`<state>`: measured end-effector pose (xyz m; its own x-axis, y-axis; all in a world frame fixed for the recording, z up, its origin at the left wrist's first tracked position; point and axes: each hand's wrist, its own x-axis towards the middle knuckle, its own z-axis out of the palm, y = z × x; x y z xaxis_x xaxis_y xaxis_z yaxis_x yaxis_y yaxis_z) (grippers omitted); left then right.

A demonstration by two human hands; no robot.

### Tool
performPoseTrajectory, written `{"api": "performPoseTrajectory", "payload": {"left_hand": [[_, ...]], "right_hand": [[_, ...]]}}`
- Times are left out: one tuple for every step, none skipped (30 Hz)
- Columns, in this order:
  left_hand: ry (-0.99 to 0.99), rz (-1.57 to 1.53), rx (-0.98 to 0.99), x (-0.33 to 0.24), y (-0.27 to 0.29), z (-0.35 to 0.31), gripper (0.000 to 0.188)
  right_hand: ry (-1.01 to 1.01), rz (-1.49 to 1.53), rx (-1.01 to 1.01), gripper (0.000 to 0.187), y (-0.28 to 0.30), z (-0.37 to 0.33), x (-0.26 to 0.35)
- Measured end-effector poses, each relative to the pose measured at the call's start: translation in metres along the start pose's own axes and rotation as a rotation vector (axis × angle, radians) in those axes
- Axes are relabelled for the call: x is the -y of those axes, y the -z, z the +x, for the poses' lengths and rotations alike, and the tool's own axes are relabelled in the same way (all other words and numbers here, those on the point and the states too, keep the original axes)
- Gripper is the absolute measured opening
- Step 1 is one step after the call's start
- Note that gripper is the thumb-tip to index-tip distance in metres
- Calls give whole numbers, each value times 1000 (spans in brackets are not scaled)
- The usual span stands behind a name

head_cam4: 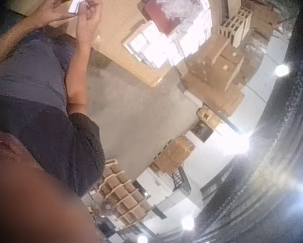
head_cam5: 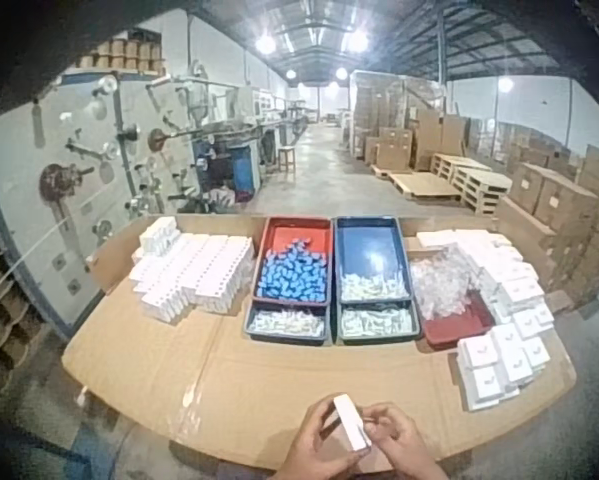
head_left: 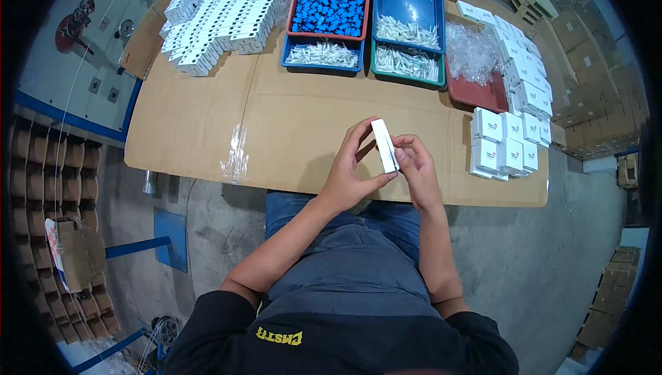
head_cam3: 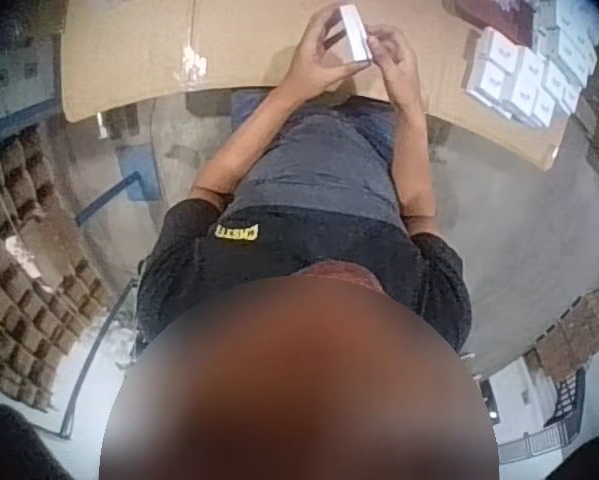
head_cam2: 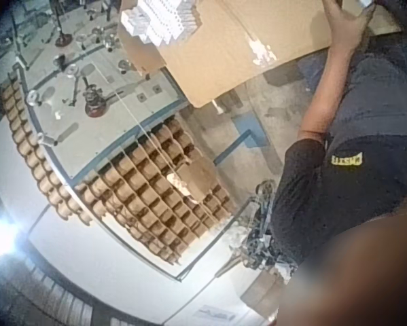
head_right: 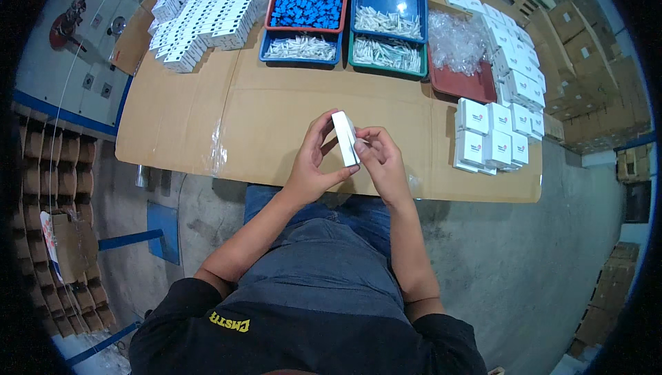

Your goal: Organizing and packaging small electrical or electronic components into white boxes for shipment or inventory.

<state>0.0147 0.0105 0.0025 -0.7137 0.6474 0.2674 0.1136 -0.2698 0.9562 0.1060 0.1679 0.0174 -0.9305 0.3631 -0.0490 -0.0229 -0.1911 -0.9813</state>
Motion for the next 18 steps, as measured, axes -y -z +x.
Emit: {"api": "performPoseTrajectory", "payload": {"left_hand": [[0,-1,1,0,0,0,103],[1,-1,5,0,0,0,102],[2,-1,9,0,1,1,102],[2,-1,9,-1,2,2,102],[-27,-18,21,-2,3,2,101],[-56,-34,34,-3,3,1,101],[-53,-34,32,-5,4,1,101],[-43,-15,33,-6,4,1,99],[-34,5,35,-7,4,1,98],[-34,5,35,-8,5,0,98],[-21,1,55,-9,6,1,100],[-8,-2,76,-9,7,1,102],[-12,0,77,-10,6,0,102],[-6,13,85,-10,5,-1,102],[0,27,93,-10,5,-1,102],[-5,29,94,-11,6,1,102],[-35,88,117,-13,7,1,103],[-64,146,139,-15,8,1,104]], "right_hand": [[-34,23,33,31,6,1,-3],[-68,47,67,32,8,2,-4],[-68,47,67,32,9,2,-4],[-49,83,93,36,7,2,-4],[-33,119,119,39,5,1,-2],[-36,120,120,39,3,0,3],[-50,127,145,44,1,-1,10],[-63,134,168,50,-1,0,14],[-63,133,168,50,1,0,14],[-86,112,192,54,3,0,15],[-107,90,217,58,5,2,15],[-103,90,217,58,6,1,14],[-113,90,231,59,8,0,12],[-122,90,246,60,8,0,11],[-116,90,247,60,9,0,10],[-99,66,249,60,9,1,9],[-84,44,251,61,9,1,9],[-82,44,252,61,12,3,8]]}}
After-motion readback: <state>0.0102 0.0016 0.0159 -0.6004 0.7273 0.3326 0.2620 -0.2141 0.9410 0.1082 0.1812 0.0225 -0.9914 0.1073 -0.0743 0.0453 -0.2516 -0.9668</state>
